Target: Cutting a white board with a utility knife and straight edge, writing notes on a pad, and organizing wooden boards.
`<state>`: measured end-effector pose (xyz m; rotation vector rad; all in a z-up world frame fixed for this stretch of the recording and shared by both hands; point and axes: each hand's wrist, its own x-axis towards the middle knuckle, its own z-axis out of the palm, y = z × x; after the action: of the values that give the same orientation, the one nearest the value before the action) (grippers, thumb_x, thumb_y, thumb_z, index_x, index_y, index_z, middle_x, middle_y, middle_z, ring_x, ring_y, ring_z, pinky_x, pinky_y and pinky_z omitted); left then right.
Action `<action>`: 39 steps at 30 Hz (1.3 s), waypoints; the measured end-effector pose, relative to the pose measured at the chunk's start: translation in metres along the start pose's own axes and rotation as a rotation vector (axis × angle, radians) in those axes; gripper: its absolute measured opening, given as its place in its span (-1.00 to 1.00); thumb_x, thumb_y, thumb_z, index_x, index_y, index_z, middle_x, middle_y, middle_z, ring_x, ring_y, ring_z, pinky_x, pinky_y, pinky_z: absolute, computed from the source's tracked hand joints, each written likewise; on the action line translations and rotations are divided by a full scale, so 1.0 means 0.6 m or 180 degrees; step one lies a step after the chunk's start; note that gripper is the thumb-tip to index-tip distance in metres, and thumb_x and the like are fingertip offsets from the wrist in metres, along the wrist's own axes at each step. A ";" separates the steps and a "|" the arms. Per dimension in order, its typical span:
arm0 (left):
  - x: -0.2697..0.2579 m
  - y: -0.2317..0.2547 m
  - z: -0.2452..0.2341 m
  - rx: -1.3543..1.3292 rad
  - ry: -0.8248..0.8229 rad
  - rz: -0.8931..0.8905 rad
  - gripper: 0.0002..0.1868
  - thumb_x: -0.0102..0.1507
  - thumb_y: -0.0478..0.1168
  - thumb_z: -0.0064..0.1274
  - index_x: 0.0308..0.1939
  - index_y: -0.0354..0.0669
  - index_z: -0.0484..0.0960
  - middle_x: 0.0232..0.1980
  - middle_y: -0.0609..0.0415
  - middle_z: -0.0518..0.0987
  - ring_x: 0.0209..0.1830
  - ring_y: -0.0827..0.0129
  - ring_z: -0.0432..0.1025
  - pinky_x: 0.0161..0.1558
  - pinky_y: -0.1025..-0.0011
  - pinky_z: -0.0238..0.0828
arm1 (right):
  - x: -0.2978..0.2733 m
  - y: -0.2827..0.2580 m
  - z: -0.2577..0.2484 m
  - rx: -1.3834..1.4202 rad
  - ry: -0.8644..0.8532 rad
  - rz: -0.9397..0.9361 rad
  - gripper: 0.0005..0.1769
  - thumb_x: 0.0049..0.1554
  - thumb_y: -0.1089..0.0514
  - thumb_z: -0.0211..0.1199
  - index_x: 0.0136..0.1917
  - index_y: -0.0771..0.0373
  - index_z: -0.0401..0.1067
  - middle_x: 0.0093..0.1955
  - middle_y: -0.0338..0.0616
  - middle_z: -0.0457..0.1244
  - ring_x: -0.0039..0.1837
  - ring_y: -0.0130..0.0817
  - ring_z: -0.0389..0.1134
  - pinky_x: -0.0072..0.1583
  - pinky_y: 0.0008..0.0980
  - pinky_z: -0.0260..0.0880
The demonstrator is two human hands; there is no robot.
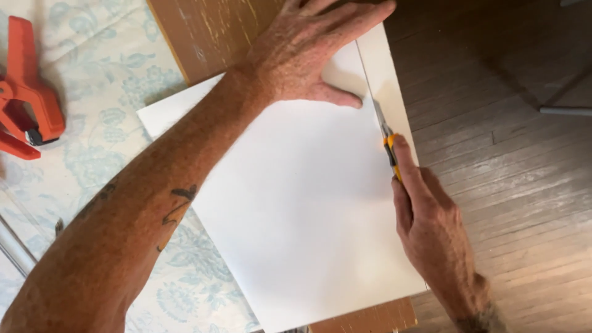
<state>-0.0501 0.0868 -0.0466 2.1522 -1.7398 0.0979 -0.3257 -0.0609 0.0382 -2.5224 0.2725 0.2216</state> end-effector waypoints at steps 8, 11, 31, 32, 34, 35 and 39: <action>-0.007 0.069 0.019 -0.0338 -0.0415 0.0669 0.37 0.16 0.56 0.42 0.64 -0.18 -0.02 0.66 -0.09 0.18 0.65 0.04 0.10 0.60 -0.17 -0.12 | -0.039 0.029 0.027 0.0189 -0.0028 0.0281 -0.34 0.41 0.19 -0.08 0.70 -0.05 -0.13 -0.05 -0.18 0.27 -0.47 -0.61 0.05 -0.53 -0.65 0.26; 0.003 0.105 0.009 -0.0798 -0.0461 0.0704 0.56 -0.19 0.57 0.55 0.54 -0.35 0.12 0.51 -0.06 0.43 0.53 0.11 0.29 0.60 -0.04 -0.14 | -0.032 0.022 0.015 -0.0054 -0.0014 0.0198 -0.30 0.37 0.23 0.05 0.69 -0.04 -0.07 -0.02 -0.26 0.23 -0.42 -0.33 0.16 -0.35 -0.29 0.41; 0.002 0.095 0.017 -0.0423 -0.0276 0.0909 0.21 -0.01 0.62 0.38 0.35 -0.31 0.63 0.40 -0.10 0.51 0.43 0.05 0.37 0.55 -0.24 -0.25 | -0.182 0.069 0.034 0.0297 -0.0396 0.0598 -0.30 0.36 0.22 -0.06 0.69 -0.03 -0.14 0.01 -0.14 0.27 -0.52 -0.60 0.05 -0.55 -0.65 0.28; 0.002 0.095 0.016 -0.0423 -0.0265 0.0929 0.21 -0.01 0.62 0.38 0.35 -0.31 0.63 0.40 -0.10 0.51 0.43 0.05 0.37 0.55 -0.24 -0.25 | -0.196 0.073 0.033 0.0289 -0.0378 0.0609 -0.30 0.36 0.22 -0.06 0.69 -0.03 -0.14 0.01 -0.14 0.27 -0.52 -0.60 0.05 -0.55 -0.65 0.28; 0.003 0.097 0.015 -0.0503 -0.0342 0.0884 0.20 -0.03 0.58 0.39 0.35 -0.33 0.62 0.42 -0.11 0.51 0.42 0.03 0.37 0.54 -0.27 -0.25 | -0.230 0.079 0.030 0.0228 -0.0509 0.0715 -0.27 0.32 0.19 -0.02 0.68 -0.07 -0.14 0.06 -0.23 0.24 -0.53 -0.51 0.04 -0.54 -0.54 0.30; 0.004 0.098 0.014 -0.0509 -0.0331 0.0909 0.20 -0.03 0.58 0.39 0.35 -0.33 0.62 0.42 -0.11 0.51 0.42 0.03 0.37 0.54 -0.27 -0.25 | -0.245 0.082 0.029 0.0220 -0.0490 0.0733 -0.27 0.32 0.19 -0.02 0.68 -0.07 -0.14 0.06 -0.23 0.24 -0.53 -0.51 0.04 -0.54 -0.54 0.30; 0.006 0.101 0.011 -0.0286 -0.0381 0.0906 0.24 -0.09 0.62 0.37 0.35 -0.28 0.61 0.42 -0.06 0.50 0.42 0.06 0.38 0.54 -0.26 -0.20 | -0.311 0.099 0.035 0.0124 -0.0714 0.1022 -0.23 0.27 0.16 0.02 0.67 -0.14 -0.12 0.09 -0.33 0.24 -0.48 -0.38 0.16 -0.51 -0.38 0.40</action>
<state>-0.1084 0.0709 -0.0370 1.8704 -2.0692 -0.0357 -0.5224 -0.0698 0.0298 -2.3776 0.5840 0.6142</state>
